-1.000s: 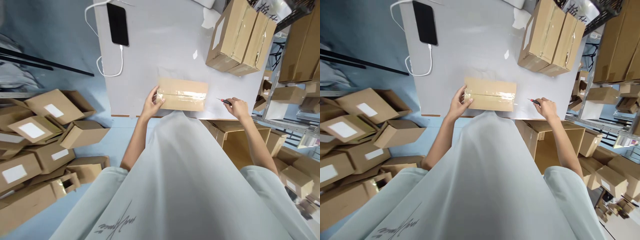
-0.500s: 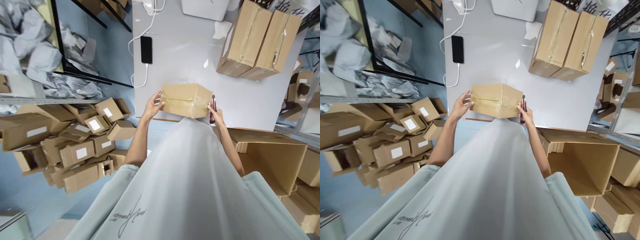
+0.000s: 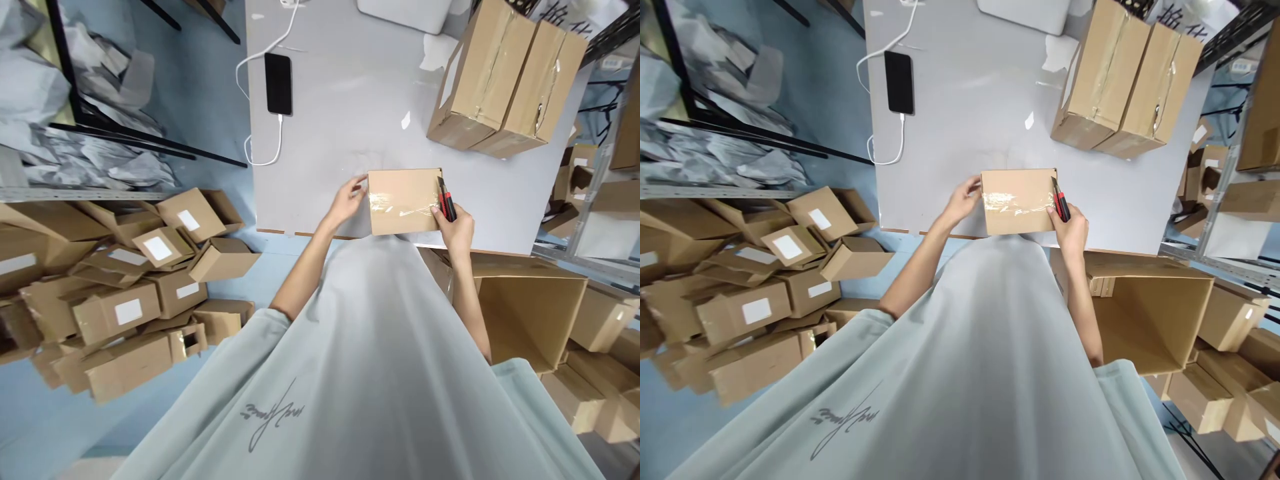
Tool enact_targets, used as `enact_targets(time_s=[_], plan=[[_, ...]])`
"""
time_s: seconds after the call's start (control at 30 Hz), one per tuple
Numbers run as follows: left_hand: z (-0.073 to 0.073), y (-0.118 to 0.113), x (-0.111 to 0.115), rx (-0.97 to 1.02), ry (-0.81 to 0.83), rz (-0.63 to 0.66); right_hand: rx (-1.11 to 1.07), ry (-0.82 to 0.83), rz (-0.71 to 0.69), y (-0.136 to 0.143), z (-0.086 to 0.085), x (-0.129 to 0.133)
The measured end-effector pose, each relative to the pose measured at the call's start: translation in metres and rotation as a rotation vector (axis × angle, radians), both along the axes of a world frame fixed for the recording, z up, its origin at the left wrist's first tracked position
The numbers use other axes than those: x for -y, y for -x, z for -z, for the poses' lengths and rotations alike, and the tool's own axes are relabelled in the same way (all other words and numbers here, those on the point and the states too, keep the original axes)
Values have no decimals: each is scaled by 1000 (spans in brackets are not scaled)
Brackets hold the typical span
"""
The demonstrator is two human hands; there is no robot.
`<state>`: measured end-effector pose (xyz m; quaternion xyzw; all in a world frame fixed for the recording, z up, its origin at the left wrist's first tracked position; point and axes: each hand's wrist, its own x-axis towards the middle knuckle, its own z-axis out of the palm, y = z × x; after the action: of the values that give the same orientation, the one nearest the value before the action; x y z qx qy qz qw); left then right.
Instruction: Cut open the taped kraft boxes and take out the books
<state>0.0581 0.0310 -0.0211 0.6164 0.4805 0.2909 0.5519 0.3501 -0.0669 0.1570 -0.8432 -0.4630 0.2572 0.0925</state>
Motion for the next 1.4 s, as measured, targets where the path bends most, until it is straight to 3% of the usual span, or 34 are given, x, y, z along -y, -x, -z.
enact_targets(time_s=[0.07,0.17,0.27,0.43,0.6,0.73,0.87,1.0,1.13,1.3,1.4], plan=[[-32,7,-13,22,27,-44,56,-8,-17,10,0,2],[-73,8,-28,-7,9,0,151,3,-42,21,-7,4],[-90,5,-37,-11,5,42,224,-2,-64,37,-24,9],[-84,8,-46,5,16,85,54,60,-185,88,-56,17],[-78,10,-54,56,44,148,-152,198,-239,138,-58,8],[-70,9,-55,115,45,158,-53,261,-263,158,-55,0],[-66,5,-54,150,53,151,96,376,-277,180,-66,-9],[-70,4,-50,129,56,143,231,564,-289,206,-77,-29],[-75,2,-41,104,31,82,307,663,-325,221,-85,-36],[-74,0,-34,119,-11,39,256,770,-340,225,-97,-8],[-74,3,-34,108,-34,63,248,723,-328,222,-108,5]])
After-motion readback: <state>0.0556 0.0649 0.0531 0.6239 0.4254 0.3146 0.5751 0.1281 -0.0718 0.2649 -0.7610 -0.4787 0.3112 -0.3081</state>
